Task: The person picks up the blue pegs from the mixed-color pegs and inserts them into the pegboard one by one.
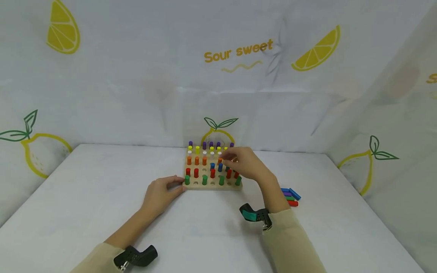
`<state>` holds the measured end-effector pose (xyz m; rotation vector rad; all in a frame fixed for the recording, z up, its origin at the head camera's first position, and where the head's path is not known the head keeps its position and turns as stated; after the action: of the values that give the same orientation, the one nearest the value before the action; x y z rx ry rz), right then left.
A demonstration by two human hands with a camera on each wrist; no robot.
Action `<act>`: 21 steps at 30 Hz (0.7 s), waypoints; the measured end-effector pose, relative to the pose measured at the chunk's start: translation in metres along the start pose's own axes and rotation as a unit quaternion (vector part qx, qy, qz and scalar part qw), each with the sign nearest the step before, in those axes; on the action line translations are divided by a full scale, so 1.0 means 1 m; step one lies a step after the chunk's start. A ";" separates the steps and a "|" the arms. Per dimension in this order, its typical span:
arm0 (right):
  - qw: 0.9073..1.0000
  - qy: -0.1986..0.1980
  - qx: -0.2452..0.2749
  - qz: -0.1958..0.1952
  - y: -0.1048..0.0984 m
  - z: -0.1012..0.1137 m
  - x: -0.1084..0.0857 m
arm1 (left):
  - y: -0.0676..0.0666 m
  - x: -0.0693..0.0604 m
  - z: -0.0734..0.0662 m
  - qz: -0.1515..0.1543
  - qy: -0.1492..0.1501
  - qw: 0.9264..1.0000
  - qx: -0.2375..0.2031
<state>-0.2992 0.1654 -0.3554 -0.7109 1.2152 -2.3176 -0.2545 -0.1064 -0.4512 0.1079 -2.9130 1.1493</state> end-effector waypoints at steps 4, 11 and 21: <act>1.000 -0.001 -0.006 0.000 -0.013 -0.004 -0.018 | 0.002 0.002 0.000 0.004 0.002 1.000 -0.001; 0.998 0.001 -0.063 -0.003 -0.041 -0.022 -0.059 | 0.004 0.002 0.000 0.006 0.001 1.000 0.001; 0.992 0.036 -0.122 0.004 -0.072 -0.042 -0.117 | -0.003 -0.001 0.001 0.006 0.007 1.000 0.009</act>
<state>-0.2432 0.2972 -0.3434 -0.7068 1.5492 -2.2278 -0.2530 -0.1091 -0.4501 0.0832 -2.8955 1.1730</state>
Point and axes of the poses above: each hand's wrist, its own x-axis towards the middle knuckle, its own y-axis out of the palm, z = x × y, the point moved 2 cm from there along x, towards the middle knuckle, and after that the axes turned 14 degrees about -y, right-handed, at the moved point
